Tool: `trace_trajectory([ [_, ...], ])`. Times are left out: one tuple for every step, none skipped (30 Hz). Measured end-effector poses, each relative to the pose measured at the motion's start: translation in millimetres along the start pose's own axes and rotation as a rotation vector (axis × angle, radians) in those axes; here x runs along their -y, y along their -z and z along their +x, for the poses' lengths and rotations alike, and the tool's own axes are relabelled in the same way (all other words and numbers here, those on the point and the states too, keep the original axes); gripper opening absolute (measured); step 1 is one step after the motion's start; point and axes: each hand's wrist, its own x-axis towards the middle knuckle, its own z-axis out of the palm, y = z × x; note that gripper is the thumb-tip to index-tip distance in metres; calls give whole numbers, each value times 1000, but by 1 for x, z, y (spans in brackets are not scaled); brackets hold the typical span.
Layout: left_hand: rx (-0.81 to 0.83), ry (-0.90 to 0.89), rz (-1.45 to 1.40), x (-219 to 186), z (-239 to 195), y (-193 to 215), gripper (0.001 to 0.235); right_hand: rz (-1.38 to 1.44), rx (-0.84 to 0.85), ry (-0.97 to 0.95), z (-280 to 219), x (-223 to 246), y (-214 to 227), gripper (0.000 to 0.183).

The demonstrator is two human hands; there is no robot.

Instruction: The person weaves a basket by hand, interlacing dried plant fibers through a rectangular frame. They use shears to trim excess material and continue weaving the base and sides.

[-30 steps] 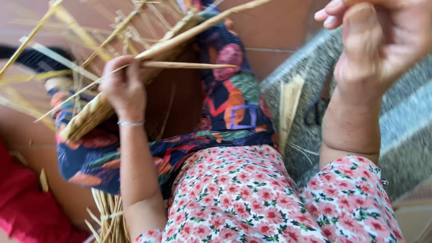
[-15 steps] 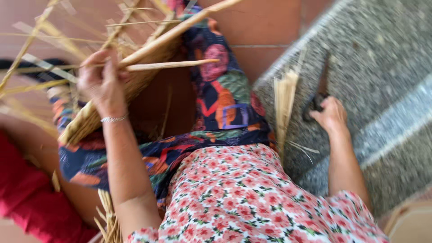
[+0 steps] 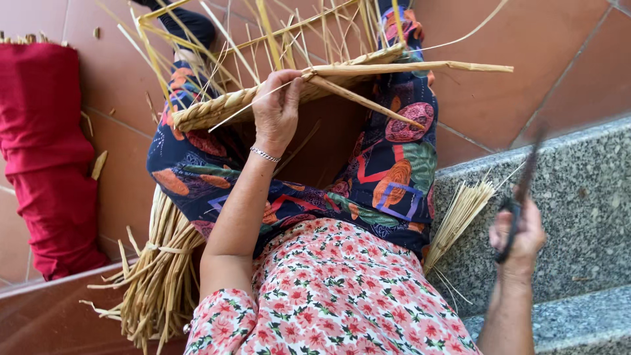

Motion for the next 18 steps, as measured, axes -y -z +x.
trace_trajectory([
  [14, 1, 15, -2, -2, 3, 10, -5, 48, -57, 9, 8, -23, 76],
  [24, -2, 27, -4, -1, 4, 10, -21, 256, 83, 14, 12, -49, 83],
  [34, -5, 38, -6, 0, 5, 10, -38, 465, 219, 17, 15, -75, 91],
  [14, -100, 55, -9, 0, 6, 10, -57, 589, 206, 20, 20, -100, 93],
  [-3, -195, 72, -11, -1, 7, 10, -76, 712, 191, 23, 24, -125, 94],
  [-17, -291, 92, -12, 1, 9, 10, -123, 774, 225, 25, 30, -147, 87],
  [0, -271, 97, -13, 3, 11, 11, -169, 836, 260, 28, 35, -167, 80],
  [22, -254, 99, -13, 6, 12, 12, -204, 837, 260, 31, 38, -186, 77],
  [44, -236, 101, -14, 9, 11, 13, -239, 839, 261, 34, 39, -202, 74],
  [3, -256, 106, -15, 12, 9, 15, -276, 839, 258, 35, 41, -209, 71],
  [-37, -276, 110, -14, 17, 4, 17, -318, 791, 246, 35, 41, -212, 68],
  [-78, -298, 116, -14, 22, 1, 19, -359, 743, 236, 37, 39, -216, 66],
  [-67, -199, 51, -15, 23, -4, 19, -399, 696, 226, 39, 36, -218, 64],
  [-54, -103, -19, -16, 25, -11, 20, -355, 691, 233, 40, 33, -218, 65],
  [-39, -7, -89, -15, 27, -15, 21, -310, 686, 239, 41, 31, -215, 65],
  [-65, -2, -77, -13, 30, -18, 18, -268, 678, 240, 40, 28, -210, 65],
  [-91, 4, -65, -9, 35, -22, 15, -276, 675, 235, 39, 25, -205, 66],
  [-119, 6, -51, -5, 41, -26, 12, -282, 673, 232, 39, 24, -202, 66],
])
